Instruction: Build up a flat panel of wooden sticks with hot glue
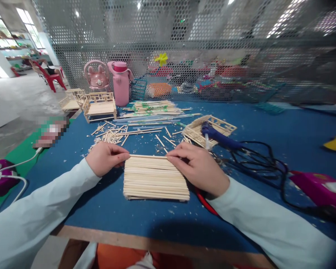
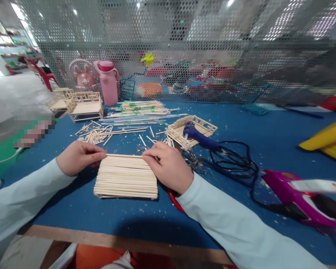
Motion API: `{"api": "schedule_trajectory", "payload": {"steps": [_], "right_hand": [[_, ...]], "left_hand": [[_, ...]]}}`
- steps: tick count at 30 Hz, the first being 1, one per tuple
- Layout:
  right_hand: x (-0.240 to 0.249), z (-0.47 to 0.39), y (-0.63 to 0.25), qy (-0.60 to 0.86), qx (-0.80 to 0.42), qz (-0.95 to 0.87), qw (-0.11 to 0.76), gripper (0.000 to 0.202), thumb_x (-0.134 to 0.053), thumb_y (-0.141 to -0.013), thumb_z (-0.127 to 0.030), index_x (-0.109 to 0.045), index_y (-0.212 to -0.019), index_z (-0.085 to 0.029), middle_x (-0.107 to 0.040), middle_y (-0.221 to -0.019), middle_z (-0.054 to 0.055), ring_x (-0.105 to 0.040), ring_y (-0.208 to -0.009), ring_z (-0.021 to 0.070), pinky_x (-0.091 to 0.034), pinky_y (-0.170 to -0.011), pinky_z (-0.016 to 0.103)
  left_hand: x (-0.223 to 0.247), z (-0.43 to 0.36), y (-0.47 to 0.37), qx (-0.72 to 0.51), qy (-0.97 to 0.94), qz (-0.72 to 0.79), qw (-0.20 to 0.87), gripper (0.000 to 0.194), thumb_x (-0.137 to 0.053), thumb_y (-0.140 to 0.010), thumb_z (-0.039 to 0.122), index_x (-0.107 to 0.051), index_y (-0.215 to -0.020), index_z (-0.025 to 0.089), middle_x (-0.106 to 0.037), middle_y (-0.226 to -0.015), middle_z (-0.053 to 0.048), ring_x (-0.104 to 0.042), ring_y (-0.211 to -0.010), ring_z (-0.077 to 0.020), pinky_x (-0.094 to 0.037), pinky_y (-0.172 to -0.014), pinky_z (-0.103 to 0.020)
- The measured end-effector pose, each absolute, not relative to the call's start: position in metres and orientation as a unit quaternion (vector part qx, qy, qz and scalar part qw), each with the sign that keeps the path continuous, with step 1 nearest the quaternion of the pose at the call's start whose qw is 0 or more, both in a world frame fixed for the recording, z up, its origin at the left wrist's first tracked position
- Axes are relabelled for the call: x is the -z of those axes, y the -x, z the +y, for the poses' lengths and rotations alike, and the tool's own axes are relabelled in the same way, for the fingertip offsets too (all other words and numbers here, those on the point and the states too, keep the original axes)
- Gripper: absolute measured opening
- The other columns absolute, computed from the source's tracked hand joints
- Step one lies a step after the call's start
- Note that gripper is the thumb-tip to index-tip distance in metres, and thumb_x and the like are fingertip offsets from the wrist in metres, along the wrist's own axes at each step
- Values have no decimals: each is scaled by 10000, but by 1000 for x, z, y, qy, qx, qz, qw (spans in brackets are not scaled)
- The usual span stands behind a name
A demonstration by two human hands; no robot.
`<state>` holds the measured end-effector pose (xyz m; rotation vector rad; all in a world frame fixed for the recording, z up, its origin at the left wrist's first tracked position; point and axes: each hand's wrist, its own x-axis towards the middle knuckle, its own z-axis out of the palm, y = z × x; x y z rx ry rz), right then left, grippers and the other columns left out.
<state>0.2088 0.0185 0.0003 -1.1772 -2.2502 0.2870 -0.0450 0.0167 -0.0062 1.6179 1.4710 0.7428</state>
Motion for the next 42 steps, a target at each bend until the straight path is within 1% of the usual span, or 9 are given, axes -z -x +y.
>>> {"api": "schedule_trajectory", "payload": {"steps": [3, 6, 10, 13, 21, 24, 29, 38, 42], "right_hand": [[-5, 20, -213, 449, -144, -837, 278, 215, -494, -806, -240, -699, -790, -178, -645, -754, 50, -589, -720, 152, -459, -675, 274], [-10, 23, -223, 489, -239, -795, 269, 219, -497, -791, -266, -680, -856, -163, -676, -767, 38, -602, -674, 141, -473, -619, 254], [-12, 25, -231, 522, -312, -753, 250, 209, -510, -774, -293, -670, -777, -159, -658, -627, 0, -580, -559, 124, -465, -535, 233], [-11, 25, -230, 520, -293, -768, 232, 194, -514, -769, -265, -674, -715, -169, -667, -606, -13, -591, -557, 123, -460, -535, 227], [-12, 20, -230, 441, -97, -869, 201, 239, -484, -800, -188, -719, -757, -172, -721, -777, 39, -644, -708, 147, -455, -662, 242], [-12, 20, -232, 402, -68, -895, 179, 268, -456, -821, -185, -721, -796, -164, -718, -803, 58, -647, -729, 155, -451, -673, 244], [-13, 21, -231, 434, -105, -878, 174, 240, -486, -802, -193, -723, -806, -154, -722, -782, 51, -654, -717, 159, -448, -667, 242], [-15, 23, -224, 547, -267, -770, 190, 178, -551, -756, -252, -689, -705, -152, -680, -632, 15, -590, -572, 123, -431, -552, 215], [-14, 24, -224, 552, -274, -763, 195, 171, -557, -749, -252, -686, -693, -154, -672, -621, 11, -579, -566, 120, -426, -552, 216]], "left_hand": [[6, 16, 45, -294, -642, 581, 404, 274, -649, -655, 402, -727, -753, 158, -664, -560, -6, -574, -501, -114, -474, -516, -209], [6, 16, 46, -293, -638, 585, 407, 307, -662, -641, 428, -726, -757, 151, -668, -569, -14, -570, -502, -115, -481, -522, -215], [7, 17, 48, -282, -641, 589, 403, 336, -661, -647, 447, -724, -787, 148, -670, -586, -19, -568, -518, -113, -486, -537, -218], [8, 17, 48, -275, -644, 586, 407, 342, -653, -655, 452, -724, -796, 149, -673, -600, -20, -562, -525, -109, -484, -540, -215], [8, 17, 49, -269, -656, 580, 402, 379, -628, -672, 458, -718, -825, 124, -665, -612, -38, -542, -532, -114, -468, -540, -228], [9, 17, 50, -267, -664, 575, 396, 378, -613, -682, 459, -713, -825, 123, -663, -618, -40, -543, -542, -120, -469, -552, -237], [10, 16, 49, -266, -664, 585, 382, 380, -605, -680, 464, -710, -828, 131, -669, -631, -43, -559, -553, -130, -484, -573, -249], [8, 16, 48, -266, -663, 588, 379, 383, -601, -674, 476, -703, -802, 130, -665, -626, -39, -557, -549, -122, -485, -568, -241], [7, 14, 45, -275, -646, 589, 401, 368, -615, -661, 465, -692, -781, 126, -653, -607, -28, -555, -537, -111, -482, -543, -217]]}}
